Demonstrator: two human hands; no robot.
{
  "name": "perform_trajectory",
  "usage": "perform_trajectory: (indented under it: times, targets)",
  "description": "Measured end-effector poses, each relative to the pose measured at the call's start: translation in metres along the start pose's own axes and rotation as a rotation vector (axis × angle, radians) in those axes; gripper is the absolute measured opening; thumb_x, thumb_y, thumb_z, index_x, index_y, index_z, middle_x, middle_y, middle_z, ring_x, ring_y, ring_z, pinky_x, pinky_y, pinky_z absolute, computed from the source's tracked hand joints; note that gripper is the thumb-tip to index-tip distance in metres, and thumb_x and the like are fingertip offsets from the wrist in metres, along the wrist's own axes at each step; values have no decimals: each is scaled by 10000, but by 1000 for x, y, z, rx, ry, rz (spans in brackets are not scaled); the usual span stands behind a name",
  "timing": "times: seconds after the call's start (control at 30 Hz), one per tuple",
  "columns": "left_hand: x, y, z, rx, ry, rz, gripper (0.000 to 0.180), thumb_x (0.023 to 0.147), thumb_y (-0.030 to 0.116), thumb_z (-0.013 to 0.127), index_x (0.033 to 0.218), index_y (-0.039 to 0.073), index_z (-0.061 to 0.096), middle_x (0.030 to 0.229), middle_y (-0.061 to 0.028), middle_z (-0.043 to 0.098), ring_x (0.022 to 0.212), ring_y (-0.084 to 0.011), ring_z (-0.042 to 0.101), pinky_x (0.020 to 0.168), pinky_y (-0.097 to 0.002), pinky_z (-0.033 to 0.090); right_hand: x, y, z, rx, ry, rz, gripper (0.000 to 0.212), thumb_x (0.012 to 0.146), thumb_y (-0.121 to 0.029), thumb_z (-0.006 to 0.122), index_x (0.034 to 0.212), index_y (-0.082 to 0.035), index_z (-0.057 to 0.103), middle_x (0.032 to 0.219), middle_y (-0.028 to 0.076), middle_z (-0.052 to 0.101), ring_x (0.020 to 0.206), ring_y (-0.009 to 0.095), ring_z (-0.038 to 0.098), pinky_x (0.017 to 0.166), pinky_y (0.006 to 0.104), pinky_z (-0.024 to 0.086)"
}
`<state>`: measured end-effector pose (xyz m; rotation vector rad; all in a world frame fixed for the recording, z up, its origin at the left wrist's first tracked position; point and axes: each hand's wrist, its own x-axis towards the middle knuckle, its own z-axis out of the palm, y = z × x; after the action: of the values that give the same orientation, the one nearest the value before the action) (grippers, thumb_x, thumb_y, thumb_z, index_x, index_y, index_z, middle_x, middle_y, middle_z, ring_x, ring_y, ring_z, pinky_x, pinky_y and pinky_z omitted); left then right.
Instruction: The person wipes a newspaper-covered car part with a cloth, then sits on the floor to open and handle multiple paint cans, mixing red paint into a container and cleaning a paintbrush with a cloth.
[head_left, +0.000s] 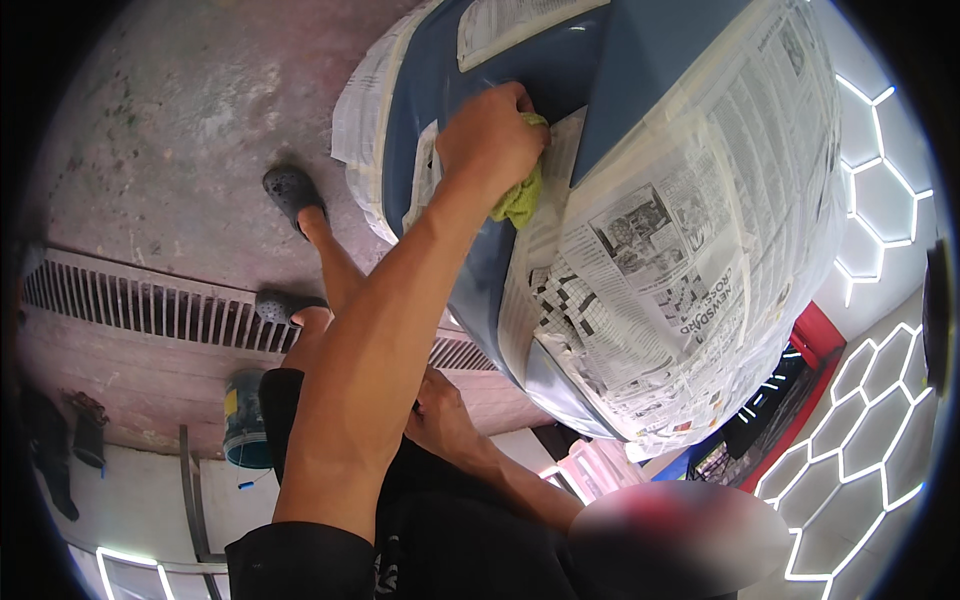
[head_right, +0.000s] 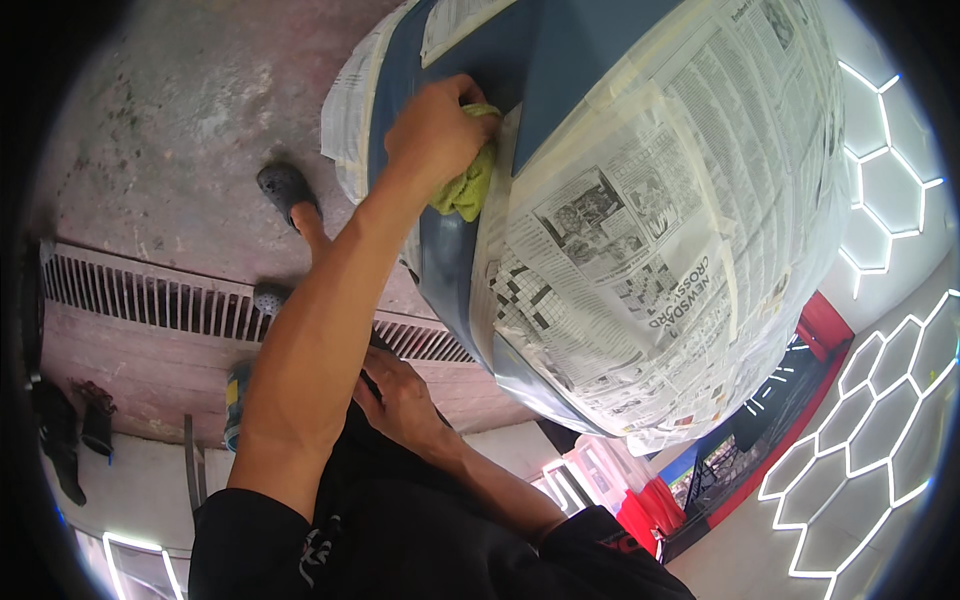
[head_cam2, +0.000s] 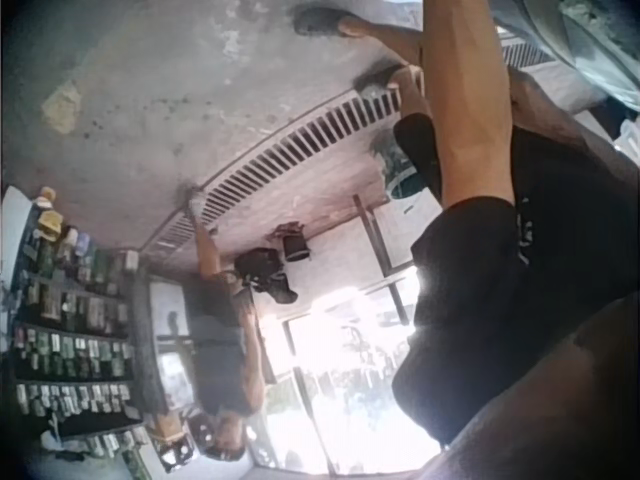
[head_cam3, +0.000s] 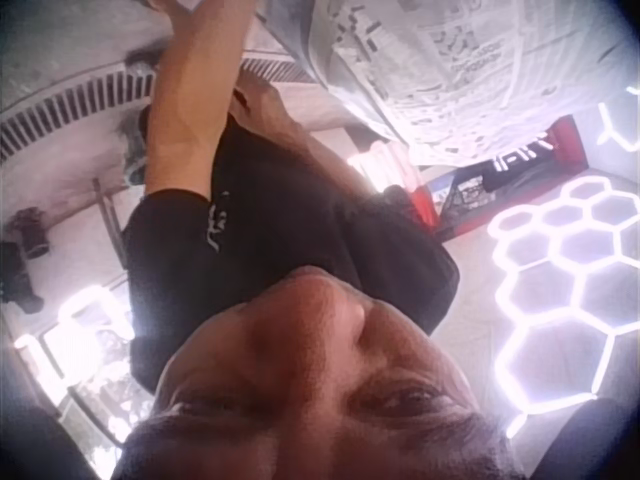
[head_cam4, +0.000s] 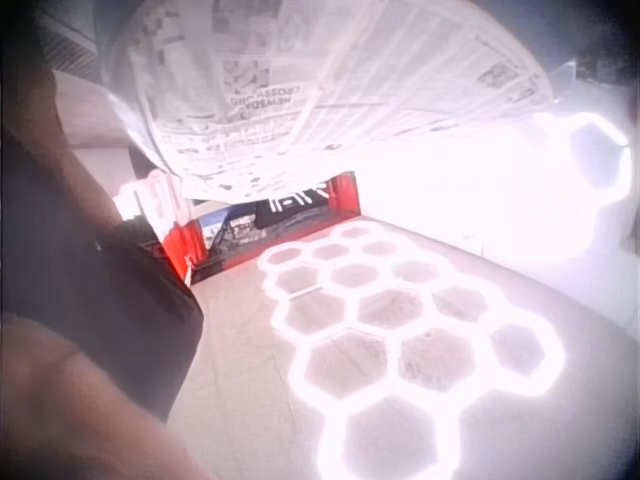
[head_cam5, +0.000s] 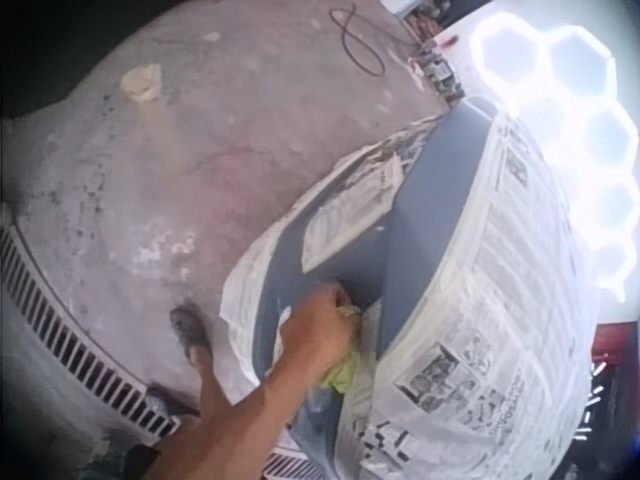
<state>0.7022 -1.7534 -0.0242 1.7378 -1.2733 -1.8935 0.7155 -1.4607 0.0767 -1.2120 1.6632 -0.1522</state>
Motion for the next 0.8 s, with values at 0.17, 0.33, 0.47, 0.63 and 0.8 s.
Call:
perform_trajectory:
  times: [0.17,0.33,0.47,0.63,0.8]
  targets:
    - [-3,-4,5,-44,15,15,336,900,350,829,1163,151,764,1165,-121,815,1133,-347,766,951,-482,573,2,-4,0,19,-20,16,408,993,-58,788,1384,11,693,1316,247,746,1196,445,737,1002,487,606]
    - [-16,-26,2,-1,63,125,353,888,348,822,1137,105,765,1114,-150,810,1078,-355,773,923,-468,573,6,-2,0,34,13,-12,393,1002,-67,780,1380,-1,695,1314,239,749,1199,437,739,999,492,610]
    - [-42,-55,-1,-159,-108,-55,373,872,344,797,1126,72,761,1061,-155,803,1015,-367,774,898,-469,574,10,2,2,13,10,-22,377,1010,-80,775,1372,-11,698,1322,228,747,1206,428,739,1004,499,611]
    - [-45,-44,-5,-62,-177,-104,344,868,307,775,1125,78,774,1103,-162,811,1057,-391,777,934,-496,581,14,-3,-2,11,-33,-4,374,1011,-94,775,1367,-10,697,1319,225,745,1192,432,740,1009,501,610]
    - [-23,-11,-5,119,-192,-91,337,850,242,793,1118,37,803,1127,-215,820,1089,-406,791,946,-495,593,22,-9,-10,14,-57,44,371,1008,-96,776,1359,-7,697,1311,223,745,1185,433,740,1005,500,609]
